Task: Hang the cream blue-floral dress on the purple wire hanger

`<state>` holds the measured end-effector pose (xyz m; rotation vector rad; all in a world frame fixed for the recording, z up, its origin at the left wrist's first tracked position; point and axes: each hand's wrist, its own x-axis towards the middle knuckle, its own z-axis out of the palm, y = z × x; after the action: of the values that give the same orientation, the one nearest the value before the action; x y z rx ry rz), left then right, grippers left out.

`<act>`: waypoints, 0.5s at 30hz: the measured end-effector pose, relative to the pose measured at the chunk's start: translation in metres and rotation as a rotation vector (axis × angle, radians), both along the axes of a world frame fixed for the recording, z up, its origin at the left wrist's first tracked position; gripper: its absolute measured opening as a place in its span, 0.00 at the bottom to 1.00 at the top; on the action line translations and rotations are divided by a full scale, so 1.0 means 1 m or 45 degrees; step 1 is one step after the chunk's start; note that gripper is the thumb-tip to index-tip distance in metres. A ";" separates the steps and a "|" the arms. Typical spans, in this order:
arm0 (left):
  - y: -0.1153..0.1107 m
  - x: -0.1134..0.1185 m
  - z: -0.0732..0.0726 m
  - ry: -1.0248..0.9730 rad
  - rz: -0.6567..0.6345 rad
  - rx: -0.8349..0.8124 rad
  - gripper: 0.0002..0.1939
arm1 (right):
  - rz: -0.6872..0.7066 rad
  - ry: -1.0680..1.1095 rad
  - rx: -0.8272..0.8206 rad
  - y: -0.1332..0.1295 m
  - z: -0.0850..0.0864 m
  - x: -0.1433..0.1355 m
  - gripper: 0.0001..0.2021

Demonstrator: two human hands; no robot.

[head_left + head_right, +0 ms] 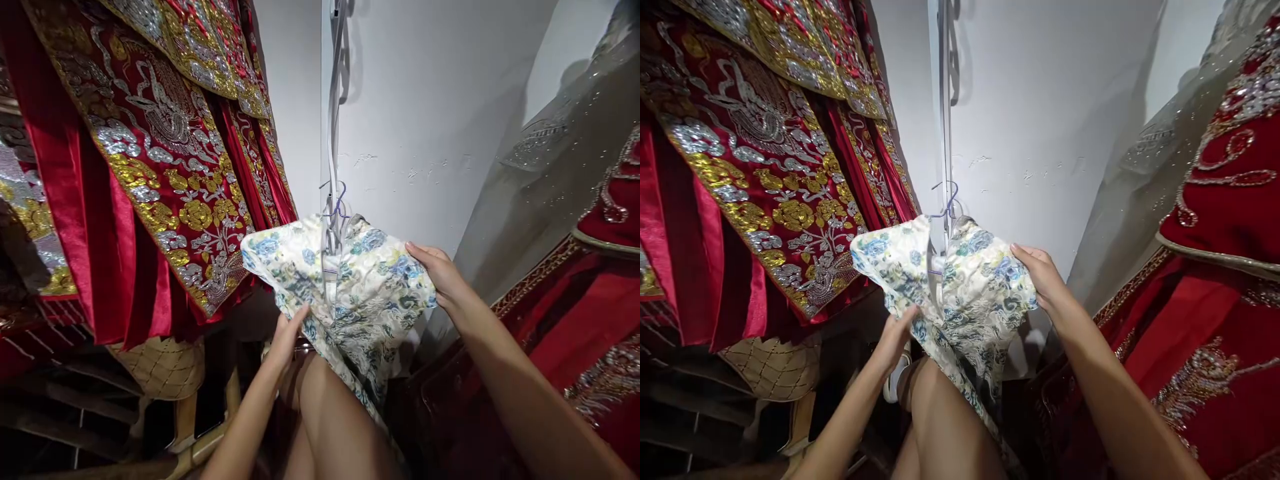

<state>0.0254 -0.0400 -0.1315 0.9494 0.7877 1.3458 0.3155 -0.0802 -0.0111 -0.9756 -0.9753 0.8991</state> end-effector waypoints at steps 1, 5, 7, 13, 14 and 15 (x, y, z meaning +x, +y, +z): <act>0.001 0.003 -0.010 0.075 0.043 0.004 0.37 | 0.022 -0.034 -0.013 0.001 -0.005 -0.001 0.19; 0.006 0.005 -0.025 0.145 0.132 0.045 0.32 | -0.026 -0.202 -0.082 -0.001 -0.028 0.013 0.21; 0.004 0.002 -0.025 0.125 0.126 0.038 0.31 | -0.249 -0.381 -0.034 -0.006 -0.041 0.018 0.21; -0.020 0.007 -0.036 0.179 0.151 0.096 0.25 | -1.023 -0.548 0.247 -0.034 -0.101 -0.052 0.13; -0.025 0.009 -0.039 0.212 0.177 0.103 0.25 | -0.836 -0.518 0.121 -0.037 -0.117 -0.073 0.10; -0.029 0.011 -0.042 0.251 0.206 0.099 0.24 | -0.592 -0.488 -0.003 -0.038 -0.133 -0.094 0.10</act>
<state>0.0362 -0.0690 -0.1735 1.1108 0.9848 1.4457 0.2219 -0.1177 -0.1439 -1.3377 -1.0035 0.3284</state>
